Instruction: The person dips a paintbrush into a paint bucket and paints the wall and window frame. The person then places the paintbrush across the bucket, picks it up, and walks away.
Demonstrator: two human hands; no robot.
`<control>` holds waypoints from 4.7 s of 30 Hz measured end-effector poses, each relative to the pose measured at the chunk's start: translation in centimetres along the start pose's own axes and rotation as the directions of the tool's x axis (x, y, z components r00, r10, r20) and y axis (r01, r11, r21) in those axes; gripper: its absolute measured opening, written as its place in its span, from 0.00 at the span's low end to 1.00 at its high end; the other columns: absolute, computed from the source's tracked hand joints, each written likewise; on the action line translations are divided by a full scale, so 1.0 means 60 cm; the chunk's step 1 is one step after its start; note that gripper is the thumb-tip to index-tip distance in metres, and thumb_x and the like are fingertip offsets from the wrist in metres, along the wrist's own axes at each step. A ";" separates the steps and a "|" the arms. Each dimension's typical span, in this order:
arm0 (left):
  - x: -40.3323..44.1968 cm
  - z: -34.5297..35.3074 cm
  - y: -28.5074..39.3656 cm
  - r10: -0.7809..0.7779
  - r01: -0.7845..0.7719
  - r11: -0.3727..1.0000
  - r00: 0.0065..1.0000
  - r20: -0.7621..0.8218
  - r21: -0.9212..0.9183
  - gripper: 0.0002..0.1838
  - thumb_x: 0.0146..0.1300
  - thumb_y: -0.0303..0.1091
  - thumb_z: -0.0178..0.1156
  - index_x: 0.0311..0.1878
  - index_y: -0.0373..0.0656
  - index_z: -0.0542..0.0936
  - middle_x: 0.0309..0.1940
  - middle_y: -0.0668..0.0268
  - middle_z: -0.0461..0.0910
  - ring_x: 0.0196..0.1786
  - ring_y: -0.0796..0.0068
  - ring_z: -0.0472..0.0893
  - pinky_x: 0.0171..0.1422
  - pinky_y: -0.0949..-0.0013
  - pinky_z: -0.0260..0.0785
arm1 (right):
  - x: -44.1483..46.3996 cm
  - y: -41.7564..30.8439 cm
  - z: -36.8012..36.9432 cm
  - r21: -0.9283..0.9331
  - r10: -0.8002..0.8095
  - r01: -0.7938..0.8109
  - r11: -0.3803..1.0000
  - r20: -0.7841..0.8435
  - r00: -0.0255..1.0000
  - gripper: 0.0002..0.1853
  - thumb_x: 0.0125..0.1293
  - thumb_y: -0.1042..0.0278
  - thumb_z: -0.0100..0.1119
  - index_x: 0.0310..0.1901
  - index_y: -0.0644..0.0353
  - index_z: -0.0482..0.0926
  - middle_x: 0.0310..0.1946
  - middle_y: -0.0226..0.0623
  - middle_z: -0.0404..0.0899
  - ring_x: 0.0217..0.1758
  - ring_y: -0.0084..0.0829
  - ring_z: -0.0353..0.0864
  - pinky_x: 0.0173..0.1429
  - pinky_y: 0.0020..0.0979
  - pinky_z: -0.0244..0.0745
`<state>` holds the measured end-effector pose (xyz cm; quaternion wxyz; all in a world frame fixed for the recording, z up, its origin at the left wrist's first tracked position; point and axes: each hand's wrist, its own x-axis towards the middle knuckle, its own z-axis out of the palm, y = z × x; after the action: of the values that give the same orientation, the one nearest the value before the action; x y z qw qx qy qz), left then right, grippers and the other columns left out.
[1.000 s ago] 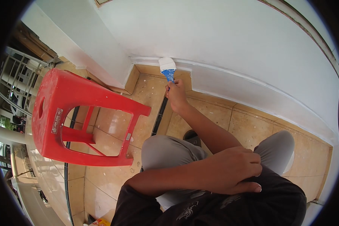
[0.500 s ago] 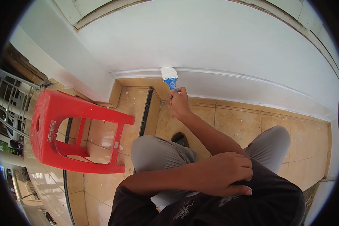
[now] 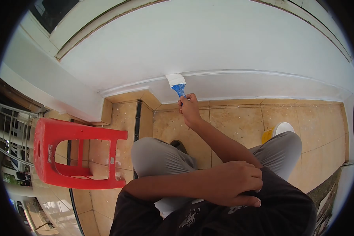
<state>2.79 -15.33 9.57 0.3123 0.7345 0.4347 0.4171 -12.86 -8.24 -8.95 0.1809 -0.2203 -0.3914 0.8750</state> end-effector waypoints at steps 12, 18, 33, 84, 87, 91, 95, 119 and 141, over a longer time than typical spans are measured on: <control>0.089 0.025 -0.044 0.009 0.009 0.997 0.977 0.211 -0.081 0.19 0.65 0.48 0.59 0.37 0.38 0.77 0.35 0.61 0.75 0.40 0.60 0.76 0.48 0.59 0.68 | -0.012 -0.100 -0.123 -0.060 -0.033 0.029 0.998 -0.070 0.997 0.08 0.70 0.71 0.51 0.39 0.56 0.61 0.25 0.33 0.71 0.21 0.20 0.63 0.24 0.24 0.59; 0.097 0.020 -0.061 -0.021 0.046 0.995 0.964 0.264 -0.088 0.20 0.66 0.49 0.57 0.35 0.38 0.76 0.34 0.60 0.75 0.41 0.59 0.76 0.48 0.58 0.68 | -0.022 -0.155 -0.176 -0.070 -0.044 0.037 0.997 -0.109 0.993 0.07 0.70 0.71 0.51 0.39 0.55 0.62 0.25 0.33 0.70 0.20 0.19 0.62 0.24 0.23 0.57; 0.061 0.022 -0.057 -0.016 0.030 0.997 0.980 0.200 -0.065 0.21 0.66 0.49 0.57 0.37 0.37 0.76 0.34 0.58 0.75 0.40 0.56 0.76 0.45 0.58 0.69 | -0.082 -0.250 -0.329 -0.487 -0.390 0.234 0.842 -0.249 0.887 0.07 0.70 0.73 0.50 0.39 0.58 0.61 0.25 0.32 0.69 0.21 0.20 0.63 0.26 0.25 0.60; -0.116 -0.042 0.026 0.099 -0.092 0.993 0.990 -0.100 0.073 0.21 0.66 0.49 0.56 0.31 0.38 0.75 0.31 0.61 0.74 0.36 0.64 0.76 0.45 0.63 0.68 | -0.058 0.039 -0.022 -0.813 -0.726 0.499 0.301 0.144 0.673 0.05 0.67 0.78 0.44 0.40 0.64 0.60 0.25 0.44 0.63 0.26 0.36 0.66 0.33 0.39 0.61; -0.116 -0.045 0.030 0.048 -0.047 0.999 0.997 -0.057 0.020 0.22 0.64 0.48 0.58 0.32 0.34 0.78 0.33 0.56 0.77 0.40 0.59 0.78 0.49 0.60 0.70 | -0.045 0.061 0.018 -0.805 -0.680 0.501 0.317 0.175 0.712 0.05 0.66 0.80 0.43 0.41 0.65 0.59 0.27 0.46 0.62 0.29 0.40 0.67 0.35 0.40 0.61; -0.123 -0.046 0.028 0.035 -0.034 0.999 0.995 -0.095 0.010 0.23 0.63 0.48 0.58 0.31 0.32 0.80 0.33 0.54 0.78 0.41 0.56 0.80 0.50 0.59 0.71 | -0.009 0.102 0.109 -0.779 -0.571 0.473 0.411 0.184 0.800 0.07 0.64 0.82 0.41 0.42 0.67 0.57 0.29 0.50 0.63 0.32 0.49 0.67 0.38 0.45 0.61; -0.134 -0.073 0.028 -0.006 0.005 1.000 0.997 -0.071 -0.006 0.25 0.66 0.50 0.55 0.29 0.32 0.80 0.31 0.53 0.77 0.40 0.55 0.79 0.49 0.58 0.71 | 0.002 0.160 0.182 -0.757 -0.514 0.527 0.387 0.297 0.805 0.09 0.61 0.85 0.42 0.42 0.68 0.56 0.32 0.56 0.64 0.36 0.59 0.67 0.41 0.51 0.60; -0.160 -0.115 -0.005 0.177 -0.279 0.960 0.570 -0.802 0.014 0.23 0.66 0.51 0.54 0.26 0.40 0.69 0.25 0.60 0.65 0.29 0.62 0.66 0.32 0.62 0.59 | 0.083 0.218 0.437 -0.663 -0.144 0.513 0.546 0.528 0.837 0.11 0.60 0.80 0.48 0.41 0.66 0.58 0.31 0.60 0.71 0.38 0.62 0.74 0.40 0.53 0.65; -0.226 -0.110 0.029 0.217 -0.248 0.962 0.423 -0.880 0.119 0.25 0.66 0.52 0.56 0.22 0.43 0.65 0.22 0.63 0.63 0.27 0.64 0.66 0.30 0.63 0.58 | 0.045 0.343 0.473 -0.609 -0.415 0.721 0.331 0.593 0.691 0.19 0.57 0.83 0.48 0.49 0.70 0.55 0.36 0.65 0.69 0.43 0.64 0.72 0.46 0.54 0.64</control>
<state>-6.12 -27.63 9.38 -0.0091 0.4584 0.4214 0.7825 -33.04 -36.98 -8.41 0.2894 0.0278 -0.8201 0.4928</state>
